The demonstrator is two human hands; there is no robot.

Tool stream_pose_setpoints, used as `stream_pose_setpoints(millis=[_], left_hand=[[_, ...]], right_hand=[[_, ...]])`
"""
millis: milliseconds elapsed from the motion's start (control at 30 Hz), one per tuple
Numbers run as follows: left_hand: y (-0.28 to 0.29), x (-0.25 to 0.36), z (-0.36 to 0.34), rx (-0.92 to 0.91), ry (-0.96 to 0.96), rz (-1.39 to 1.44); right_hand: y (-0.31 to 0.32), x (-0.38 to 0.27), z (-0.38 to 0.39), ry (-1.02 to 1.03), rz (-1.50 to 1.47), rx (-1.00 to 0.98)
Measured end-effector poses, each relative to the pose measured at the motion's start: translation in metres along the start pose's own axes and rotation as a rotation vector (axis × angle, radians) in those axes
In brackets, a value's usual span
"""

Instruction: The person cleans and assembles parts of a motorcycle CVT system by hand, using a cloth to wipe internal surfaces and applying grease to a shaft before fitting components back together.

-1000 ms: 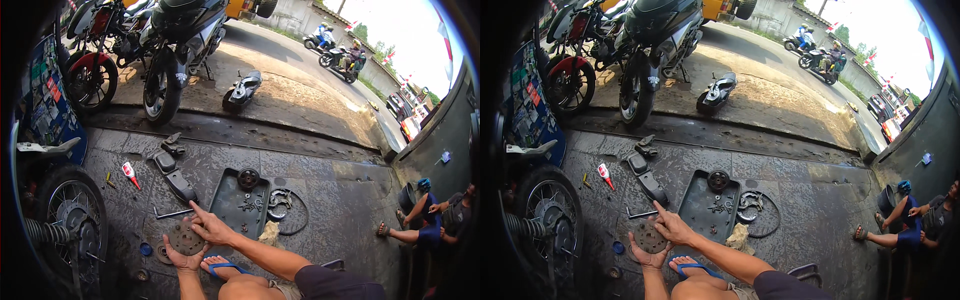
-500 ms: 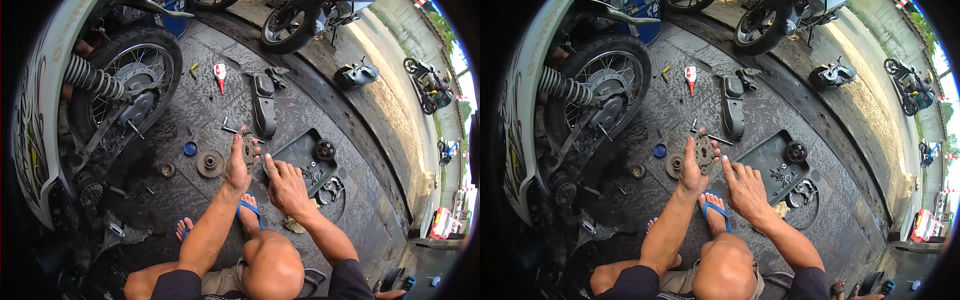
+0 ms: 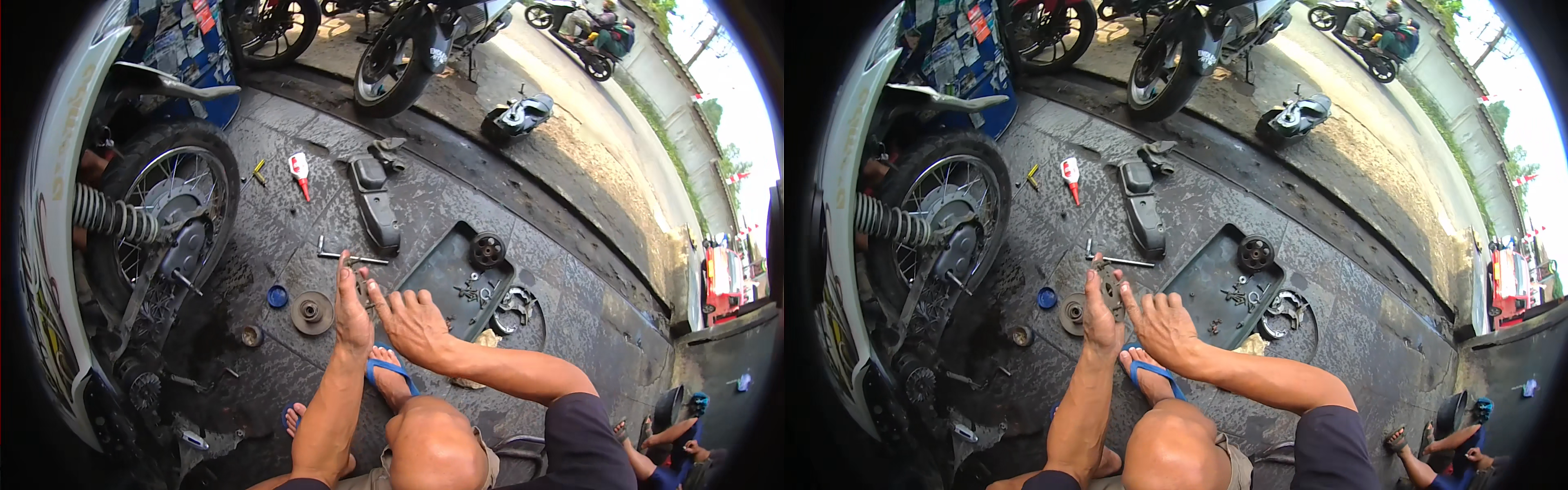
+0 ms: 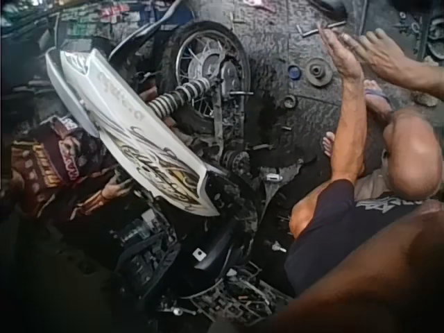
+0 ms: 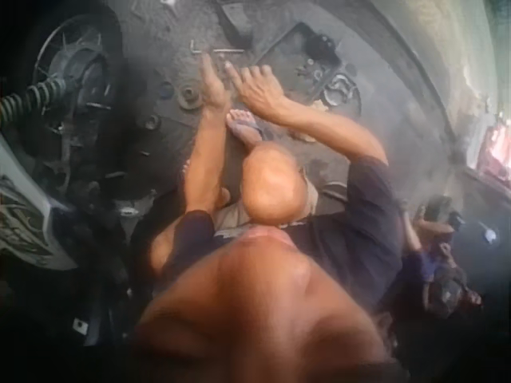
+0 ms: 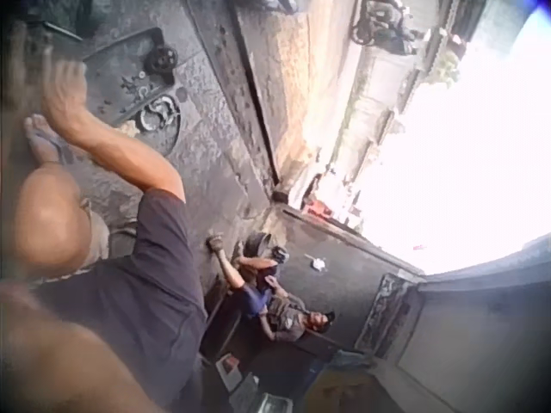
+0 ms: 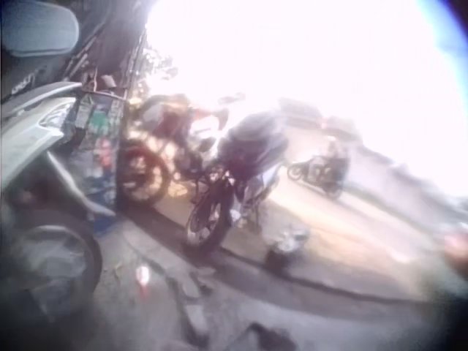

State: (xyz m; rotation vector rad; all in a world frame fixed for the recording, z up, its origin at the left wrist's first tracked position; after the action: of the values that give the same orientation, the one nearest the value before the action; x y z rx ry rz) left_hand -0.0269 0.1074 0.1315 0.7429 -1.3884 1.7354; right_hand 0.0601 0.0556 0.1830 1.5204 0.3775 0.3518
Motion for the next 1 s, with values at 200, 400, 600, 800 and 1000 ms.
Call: stream_pose_setpoints(millis=[200,400,600,800,1000], left_hand=[[0.003,-0.007,0.012,-0.128,-0.291,-0.439],[-0.004,-0.004,0.024,-0.288,-0.279,-0.299],[0.014,0.027,-0.002,-0.213,-0.238,-0.329],[0.005,0.042,0.006,-0.193,-0.395,-0.530],[-0.002,0.041,0.019,-0.231,-0.464,-0.681]], right_hand=[[-0.024,0.010,-0.010,-0.051,-0.342,-0.111],[-0.023,0.046,-0.012,-0.146,-0.985,-0.328],[0.046,0.062,0.004,-0.212,-0.864,0.036],[0.086,0.010,0.004,0.004,-0.386,0.093],[0.078,-0.001,-0.004,0.058,-0.362,0.165]])
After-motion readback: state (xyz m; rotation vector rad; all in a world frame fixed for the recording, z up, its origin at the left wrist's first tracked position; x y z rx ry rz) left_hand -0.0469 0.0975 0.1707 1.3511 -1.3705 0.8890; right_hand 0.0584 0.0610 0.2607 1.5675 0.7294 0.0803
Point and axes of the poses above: each hand's wrist, its own z-axis away from the middle knuckle, its own y-axis out of the back of the hand, x = y × z, the point moved 7 cm from there along -z, towards the middle knuckle, and after that the axes turned 11 degrees about -z, right-handed, at the moved point
